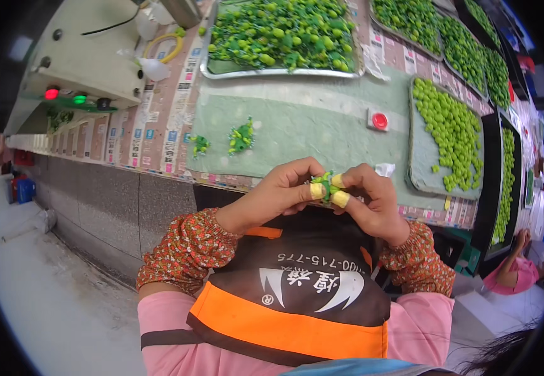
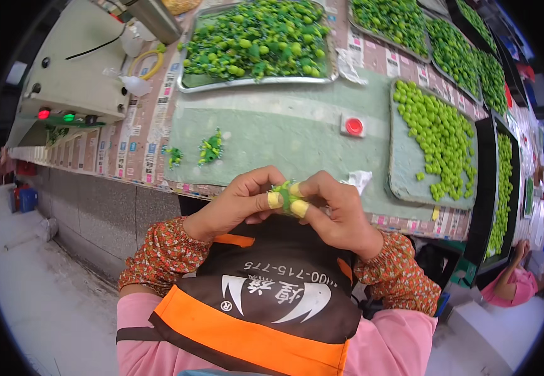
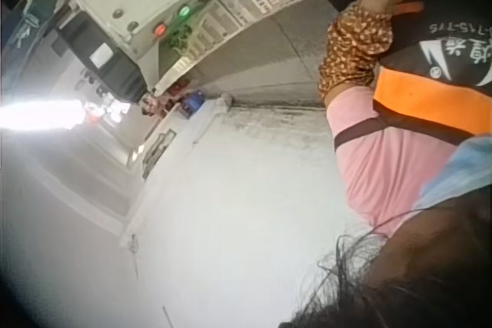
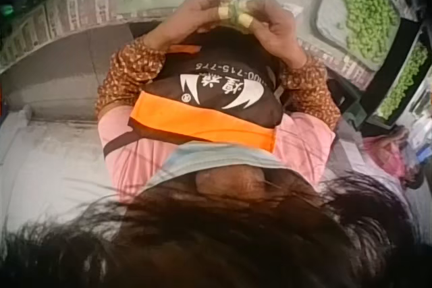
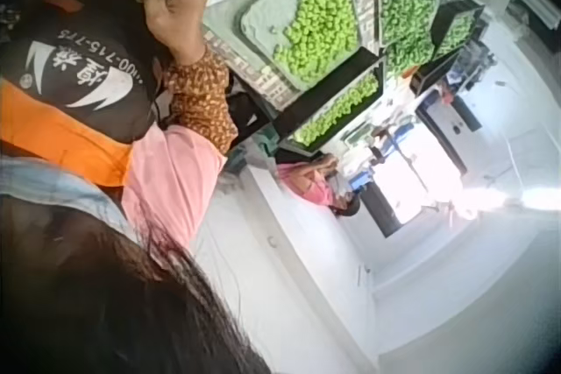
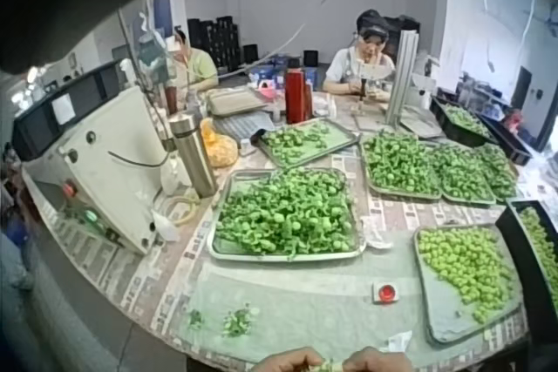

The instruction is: The person assembles toy frogs by attaching small head pieces to bodies by hand.

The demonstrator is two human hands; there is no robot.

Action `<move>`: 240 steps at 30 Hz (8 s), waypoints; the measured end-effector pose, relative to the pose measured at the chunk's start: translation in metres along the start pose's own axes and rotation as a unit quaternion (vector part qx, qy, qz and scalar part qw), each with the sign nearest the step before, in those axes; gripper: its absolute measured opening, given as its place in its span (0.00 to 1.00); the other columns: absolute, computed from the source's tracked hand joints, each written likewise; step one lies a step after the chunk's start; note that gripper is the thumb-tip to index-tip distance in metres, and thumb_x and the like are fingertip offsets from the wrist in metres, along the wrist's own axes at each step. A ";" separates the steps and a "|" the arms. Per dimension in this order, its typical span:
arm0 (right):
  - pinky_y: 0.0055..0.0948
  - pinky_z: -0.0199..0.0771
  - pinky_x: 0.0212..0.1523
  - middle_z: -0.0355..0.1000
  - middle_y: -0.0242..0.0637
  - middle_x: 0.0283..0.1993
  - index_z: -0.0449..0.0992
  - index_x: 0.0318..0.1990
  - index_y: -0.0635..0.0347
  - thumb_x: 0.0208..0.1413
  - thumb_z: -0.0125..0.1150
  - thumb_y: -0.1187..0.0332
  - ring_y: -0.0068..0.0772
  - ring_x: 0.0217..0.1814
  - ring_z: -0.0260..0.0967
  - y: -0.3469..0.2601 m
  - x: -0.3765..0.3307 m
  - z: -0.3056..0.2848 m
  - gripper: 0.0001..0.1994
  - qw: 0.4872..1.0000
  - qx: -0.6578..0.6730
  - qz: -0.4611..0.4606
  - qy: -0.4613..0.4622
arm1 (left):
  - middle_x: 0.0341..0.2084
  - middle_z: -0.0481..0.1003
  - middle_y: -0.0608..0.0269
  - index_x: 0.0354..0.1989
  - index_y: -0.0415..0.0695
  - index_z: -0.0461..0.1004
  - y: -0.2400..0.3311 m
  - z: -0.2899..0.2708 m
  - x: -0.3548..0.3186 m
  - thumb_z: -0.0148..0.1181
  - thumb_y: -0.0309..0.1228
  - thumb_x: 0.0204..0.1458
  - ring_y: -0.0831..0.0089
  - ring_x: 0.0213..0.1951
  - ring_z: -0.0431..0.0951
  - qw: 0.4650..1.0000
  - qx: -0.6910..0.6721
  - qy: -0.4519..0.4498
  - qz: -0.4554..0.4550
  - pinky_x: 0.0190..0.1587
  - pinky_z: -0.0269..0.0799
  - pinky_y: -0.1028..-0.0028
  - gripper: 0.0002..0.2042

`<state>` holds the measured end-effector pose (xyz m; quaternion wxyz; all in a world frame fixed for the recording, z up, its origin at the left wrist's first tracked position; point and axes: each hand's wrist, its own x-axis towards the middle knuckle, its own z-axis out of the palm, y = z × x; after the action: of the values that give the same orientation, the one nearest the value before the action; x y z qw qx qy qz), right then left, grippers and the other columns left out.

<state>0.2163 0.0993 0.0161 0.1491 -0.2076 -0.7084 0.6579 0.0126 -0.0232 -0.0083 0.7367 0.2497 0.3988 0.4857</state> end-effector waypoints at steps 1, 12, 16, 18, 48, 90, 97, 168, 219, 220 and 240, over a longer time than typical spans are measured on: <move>0.22 0.76 0.33 0.76 0.35 0.35 0.74 0.45 0.67 0.62 0.62 0.79 0.20 0.33 0.77 -0.007 0.005 -0.002 0.06 1.000 -0.018 -0.012 0.001 | 0.31 0.70 0.78 0.49 0.48 0.71 0.005 0.002 -0.001 0.59 0.31 0.67 0.92 0.26 0.63 1.000 0.012 0.004 0.025 0.25 0.55 0.86 0.07; 0.17 0.63 0.34 0.70 0.23 0.35 0.73 0.45 0.64 0.63 0.63 0.75 0.10 0.34 0.61 -0.059 0.143 -0.025 0.07 0.977 -0.173 -0.113 0.051 | 0.40 0.77 0.61 0.54 0.41 0.72 0.013 -0.020 -0.020 0.57 0.24 0.62 0.75 0.30 0.72 0.813 0.394 0.343 0.258 0.37 0.71 0.72 0.13; 0.22 0.71 0.29 0.72 0.28 0.35 0.72 0.52 0.64 0.64 0.61 0.71 0.16 0.32 0.67 -0.065 0.215 -0.020 0.12 0.972 -0.164 -0.141 0.090 | 0.38 0.74 0.57 0.50 0.45 0.74 0.006 -0.013 -0.016 0.59 0.22 0.58 0.59 0.33 0.77 0.768 0.483 0.327 0.263 0.37 0.73 0.64 0.12; 0.23 0.71 0.29 0.71 0.28 0.34 0.72 0.56 0.64 0.64 0.62 0.71 0.17 0.32 0.67 -0.069 0.231 -0.022 0.15 0.964 -0.208 -0.133 0.095 | 0.38 0.74 0.57 0.50 0.45 0.74 -0.002 -0.020 -0.012 0.59 0.23 0.57 0.57 0.36 0.77 0.741 0.517 0.324 0.279 0.37 0.74 0.63 0.12; 0.35 0.76 0.47 0.80 0.42 0.41 0.76 0.48 0.65 0.50 0.70 0.70 0.36 0.44 0.78 0.065 0.090 -0.367 0.18 0.806 -0.331 -0.013 0.491 | 0.38 0.76 0.60 0.45 0.47 0.77 -0.015 -0.021 -0.001 0.64 0.22 0.46 0.58 0.37 0.77 0.592 0.678 0.262 0.349 0.38 0.75 0.62 0.16; 0.41 0.73 0.45 0.73 0.52 0.39 0.67 0.47 0.68 0.58 0.66 0.65 0.45 0.42 0.74 -0.024 0.323 0.179 0.18 0.938 -0.278 -0.192 -0.073 | 0.40 0.74 0.59 0.49 0.43 0.75 -0.039 -0.038 -0.010 0.60 0.28 0.47 0.59 0.43 0.76 0.598 0.636 0.271 0.405 0.41 0.76 0.62 0.18; 0.26 0.73 0.55 0.74 0.33 0.52 0.68 0.54 0.61 0.63 0.64 0.73 0.21 0.52 0.71 -0.067 0.189 0.051 0.16 0.982 -0.129 -0.079 -0.110 | 0.38 0.74 0.60 0.49 0.43 0.75 -0.033 -0.032 -0.007 0.61 0.29 0.46 0.60 0.40 0.75 0.586 0.636 0.279 0.417 0.41 0.75 0.64 0.19; 0.25 0.71 0.48 0.73 0.31 0.46 0.73 0.54 0.63 0.58 0.68 0.69 0.21 0.47 0.70 -0.037 0.073 -0.036 0.18 0.992 -0.115 0.011 0.043 | 0.34 0.70 0.63 0.46 0.45 0.74 -0.027 -0.028 -0.005 0.60 0.28 0.46 0.64 0.36 0.74 0.565 0.682 0.289 0.363 0.35 0.73 0.66 0.15; 0.48 0.72 0.51 0.72 0.51 0.48 0.75 0.57 0.58 0.57 0.56 0.76 0.57 0.51 0.72 0.011 -0.044 -0.214 0.19 0.714 -0.603 0.097 0.342 | 0.40 0.76 0.58 0.47 0.47 0.78 -0.026 -0.027 -0.001 0.64 0.21 0.46 0.55 0.40 0.76 0.593 0.666 0.292 0.346 0.41 0.74 0.60 0.17; 0.48 0.72 0.52 0.71 0.52 0.50 0.75 0.59 0.57 0.56 0.55 0.77 0.57 0.52 0.71 0.020 -0.050 -0.213 0.21 0.711 -0.606 0.091 0.345 | 0.40 0.76 0.58 0.47 0.46 0.78 -0.026 -0.026 -0.001 0.64 0.21 0.46 0.55 0.41 0.76 0.593 0.668 0.289 0.343 0.41 0.74 0.60 0.17; 0.48 0.71 0.55 0.70 0.53 0.55 0.74 0.60 0.58 0.56 0.50 0.81 0.56 0.54 0.69 0.045 -0.071 -0.238 0.23 0.656 -0.640 0.054 0.397 | 0.40 0.75 0.58 0.48 0.48 0.78 -0.024 -0.022 0.005 0.64 0.21 0.48 0.56 0.41 0.75 0.578 0.699 0.284 0.310 0.40 0.73 0.60 0.17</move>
<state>0.3973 0.2740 -0.0027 0.2107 -0.5305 -0.8154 -0.0960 0.0071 -0.0289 -0.0402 -0.0120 0.6454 0.7020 0.3009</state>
